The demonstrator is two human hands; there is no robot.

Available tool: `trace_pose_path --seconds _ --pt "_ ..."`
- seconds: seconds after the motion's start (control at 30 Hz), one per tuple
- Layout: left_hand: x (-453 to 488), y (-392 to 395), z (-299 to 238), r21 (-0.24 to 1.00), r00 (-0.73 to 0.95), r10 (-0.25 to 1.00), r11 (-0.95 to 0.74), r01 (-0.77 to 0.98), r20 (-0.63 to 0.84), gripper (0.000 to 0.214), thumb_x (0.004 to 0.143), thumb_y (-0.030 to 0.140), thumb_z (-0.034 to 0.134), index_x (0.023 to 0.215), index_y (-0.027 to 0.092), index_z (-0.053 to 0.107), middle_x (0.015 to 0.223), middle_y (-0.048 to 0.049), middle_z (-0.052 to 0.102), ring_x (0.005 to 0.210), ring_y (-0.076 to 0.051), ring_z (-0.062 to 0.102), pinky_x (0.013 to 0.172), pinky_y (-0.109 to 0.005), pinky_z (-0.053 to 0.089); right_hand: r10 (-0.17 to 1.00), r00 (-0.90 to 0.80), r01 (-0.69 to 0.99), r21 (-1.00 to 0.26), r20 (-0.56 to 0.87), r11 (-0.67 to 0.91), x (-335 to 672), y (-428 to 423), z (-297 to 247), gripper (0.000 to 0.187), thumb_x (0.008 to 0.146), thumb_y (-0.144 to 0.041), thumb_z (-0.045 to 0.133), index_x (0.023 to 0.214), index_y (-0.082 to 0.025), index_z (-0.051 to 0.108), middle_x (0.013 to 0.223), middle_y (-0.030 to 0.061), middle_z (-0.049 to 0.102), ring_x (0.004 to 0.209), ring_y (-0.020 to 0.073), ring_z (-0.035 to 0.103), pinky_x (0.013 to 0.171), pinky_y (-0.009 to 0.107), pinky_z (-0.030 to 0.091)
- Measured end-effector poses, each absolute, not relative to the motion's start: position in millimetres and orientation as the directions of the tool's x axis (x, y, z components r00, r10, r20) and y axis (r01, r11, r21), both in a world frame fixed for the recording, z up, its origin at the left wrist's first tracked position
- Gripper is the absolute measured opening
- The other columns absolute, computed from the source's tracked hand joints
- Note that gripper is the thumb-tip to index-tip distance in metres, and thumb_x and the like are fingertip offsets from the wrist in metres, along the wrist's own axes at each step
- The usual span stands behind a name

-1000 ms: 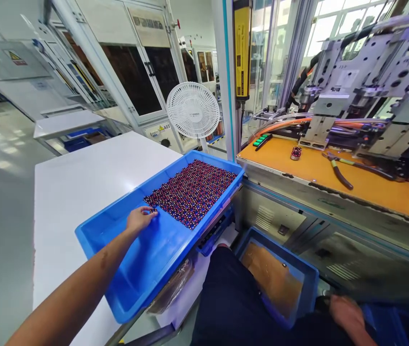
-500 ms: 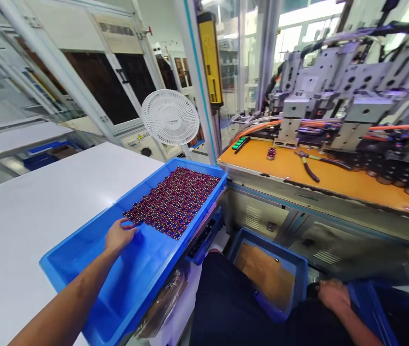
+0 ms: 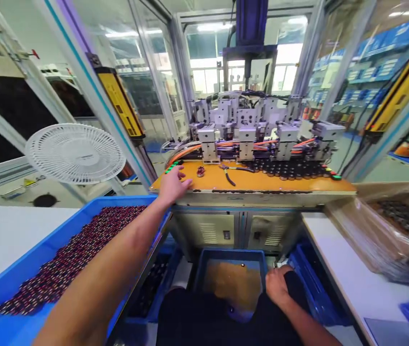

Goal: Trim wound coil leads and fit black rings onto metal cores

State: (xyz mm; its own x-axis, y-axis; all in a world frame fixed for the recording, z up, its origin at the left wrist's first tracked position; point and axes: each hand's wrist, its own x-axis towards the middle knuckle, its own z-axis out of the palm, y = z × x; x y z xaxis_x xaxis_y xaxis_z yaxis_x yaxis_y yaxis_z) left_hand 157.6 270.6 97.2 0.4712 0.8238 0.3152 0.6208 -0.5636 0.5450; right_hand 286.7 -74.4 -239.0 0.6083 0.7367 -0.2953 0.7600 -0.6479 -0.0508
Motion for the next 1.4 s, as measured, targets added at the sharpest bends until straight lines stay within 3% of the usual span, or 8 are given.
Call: trace_pose_path --seconds 0.27,0.43,0.6,0.7,0.8,1.0,1.27,1.4 --pt "218.7 259.0 98.5 0.754 0.355 0.899 -0.415 0.509 0.255 0.040 0.090 0.031 0.064 0.126 0.016 0.058 0.123 -0.0103 0.064 0.111 -0.026 0.063 0.097 -0.052 0.050 0.702 0.650 0.695 -0.145 -0.291 -0.704 254.1 -107.9 -209.8 0.029 0.096 -0.032 0.062 0.117 -0.012 0.062 0.123 0.0107 0.061 0.118 0.0254 0.058 0.101 0.049 0.048" --pt "167.8 227.2 97.1 0.881 0.303 0.915 -0.357 0.309 0.265 0.070 0.078 0.015 0.071 0.141 0.015 0.041 0.119 -0.0142 0.067 0.104 -0.026 0.068 0.101 -0.052 0.049 0.739 0.634 0.678 -0.295 -0.228 -0.673 257.2 -97.8 -176.3 0.026 0.096 -0.033 0.062 0.114 -0.013 0.063 0.117 0.0086 0.063 0.108 0.0223 0.062 0.094 0.044 0.053" --pt "100.5 150.8 57.5 0.971 0.354 0.917 -0.226 0.083 0.184 0.068 0.074 0.017 0.067 0.137 0.017 0.042 0.103 -0.0096 0.073 0.094 -0.020 0.073 0.090 -0.037 0.058 0.846 0.532 0.738 -0.509 0.035 -0.443 260.2 -74.4 -81.6 0.014 0.098 -0.019 0.056 0.105 -0.010 0.064 0.105 0.0098 0.067 0.101 0.0184 0.064 0.092 0.036 0.054" --pt "71.8 93.4 31.9 0.972 0.428 0.874 -0.228 -0.059 0.231 0.070 0.066 0.021 0.079 0.129 0.022 0.050 0.095 -0.0050 0.076 0.093 -0.020 0.074 0.085 -0.031 0.061 0.894 0.381 0.803 -0.563 0.235 -0.194 250.2 -77.2 -3.0 0.025 0.095 -0.025 0.060 0.119 -0.017 0.061 0.128 0.0100 0.061 0.121 0.0168 0.056 0.105 0.031 0.046" --pt "53.6 47.0 19.2 0.901 0.466 0.772 -0.391 -0.189 0.432 0.069 0.068 0.012 0.081 0.129 0.027 0.054 0.100 -0.0029 0.076 0.092 -0.016 0.074 0.083 -0.026 0.062 0.787 -0.107 0.863 -0.336 0.608 0.376 231.0 -88.6 59.4 0.029 0.098 -0.028 0.056 0.123 -0.012 0.058 0.130 0.0147 0.061 0.120 0.0189 0.057 0.101 0.032 0.048" --pt "39.2 15.5 13.6 0.784 0.470 0.637 -0.570 -0.245 0.610 0.083 0.069 -0.001 0.077 0.140 0.032 0.049 0.103 -0.0010 0.071 0.087 -0.014 0.072 0.078 -0.024 0.063 0.883 -0.292 0.935 -0.084 0.367 0.344 207.7 -105.4 73.4 0.021 0.096 -0.008 0.045 0.089 -0.011 0.064 0.080 0.0069 0.065 0.069 0.0175 0.057 0.063 0.031 0.044" --pt "41.3 14.0 12.0 0.858 0.469 0.719 -0.416 -0.300 0.512 0.083 0.068 -0.001 0.078 0.138 0.034 0.050 0.098 0.0018 0.072 0.085 -0.012 0.072 0.077 -0.022 0.063 0.866 -0.318 0.612 -0.614 0.387 0.499 197.5 -123.1 53.8 0.025 0.100 -0.017 0.045 0.090 -0.010 0.067 0.068 0.0042 0.066 0.059 0.0115 0.056 0.060 0.023 0.045" --pt "39.7 8.0 7.5 0.839 0.450 0.709 -0.445 -0.313 0.543 0.085 0.068 -0.005 0.077 0.138 0.035 0.050 0.102 0.0017 0.073 0.090 -0.013 0.072 0.080 -0.022 0.063 0.946 -0.099 0.408 -0.854 0.310 0.323 202.9 -118.7 54.4 0.021 0.090 -0.033 0.068 0.095 -0.013 0.067 0.080 0.0044 0.068 0.071 0.0116 0.061 0.069 0.023 0.050"
